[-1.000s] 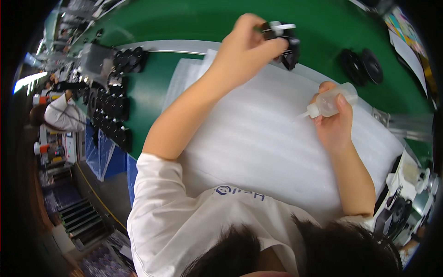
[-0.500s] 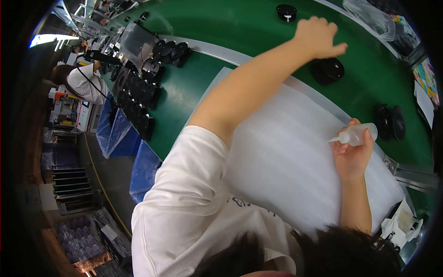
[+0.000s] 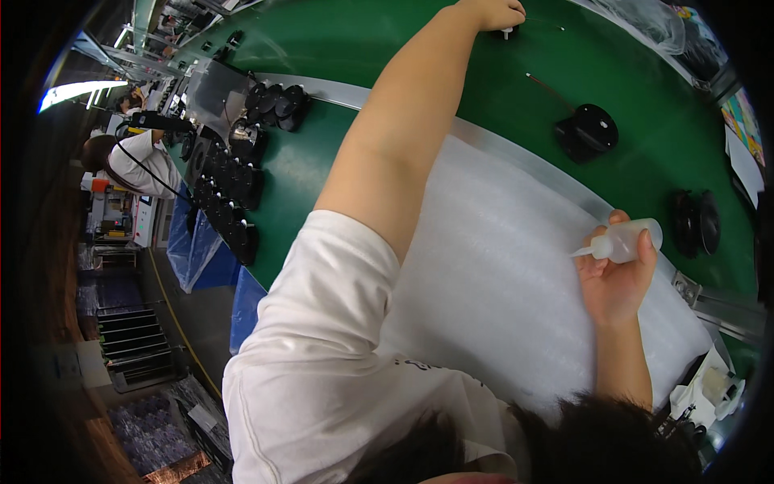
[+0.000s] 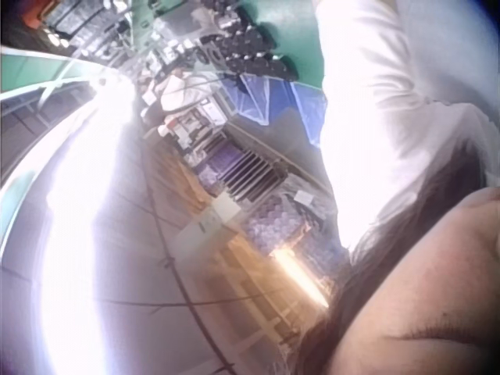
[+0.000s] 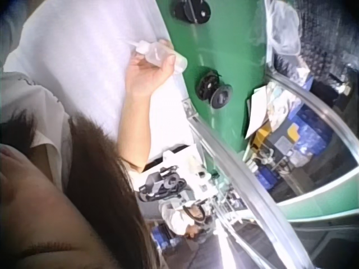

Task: Assembling small mechanical components at a factory assembly line workstation using a squeeze bottle to apply liquid.

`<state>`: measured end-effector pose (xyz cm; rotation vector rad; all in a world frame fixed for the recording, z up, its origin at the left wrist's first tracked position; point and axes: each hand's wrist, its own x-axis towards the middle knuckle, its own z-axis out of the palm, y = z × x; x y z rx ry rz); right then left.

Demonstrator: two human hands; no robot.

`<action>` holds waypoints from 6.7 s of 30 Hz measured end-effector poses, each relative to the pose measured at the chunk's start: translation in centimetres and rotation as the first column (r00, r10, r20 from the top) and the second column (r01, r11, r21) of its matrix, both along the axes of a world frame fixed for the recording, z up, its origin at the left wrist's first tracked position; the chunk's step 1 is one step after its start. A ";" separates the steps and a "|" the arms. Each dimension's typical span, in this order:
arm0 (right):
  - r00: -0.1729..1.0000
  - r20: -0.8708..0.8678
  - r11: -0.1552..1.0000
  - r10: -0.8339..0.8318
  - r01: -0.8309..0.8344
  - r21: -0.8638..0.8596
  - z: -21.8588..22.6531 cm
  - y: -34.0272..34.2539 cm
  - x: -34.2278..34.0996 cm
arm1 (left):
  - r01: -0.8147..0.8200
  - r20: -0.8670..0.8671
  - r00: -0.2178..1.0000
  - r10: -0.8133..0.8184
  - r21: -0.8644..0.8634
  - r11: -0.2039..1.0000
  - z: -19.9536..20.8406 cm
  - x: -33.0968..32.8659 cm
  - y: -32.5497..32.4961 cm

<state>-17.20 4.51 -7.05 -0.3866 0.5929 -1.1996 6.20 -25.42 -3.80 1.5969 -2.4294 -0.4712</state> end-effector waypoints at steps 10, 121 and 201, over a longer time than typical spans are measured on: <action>1.000 0.016 0.999 -0.025 0.025 0.048 -0.2 0.3 -0.1 | -0.003 0.096 0.995 -0.012 0.147 0.989 -0.4 1.5 2.7; 0.431 -0.389 0.144 -0.814 -0.498 -0.855 6.0 6.3 -0.8 | 0.463 -0.959 0.149 0.240 0.282 0.840 0.3 -3.0 30.1; 0.993 0.119 0.995 0.021 -0.033 0.095 0.8 0.2 -0.8 | 0.361 -0.319 0.858 -0.404 -0.185 0.914 -4.8 -1.4 22.2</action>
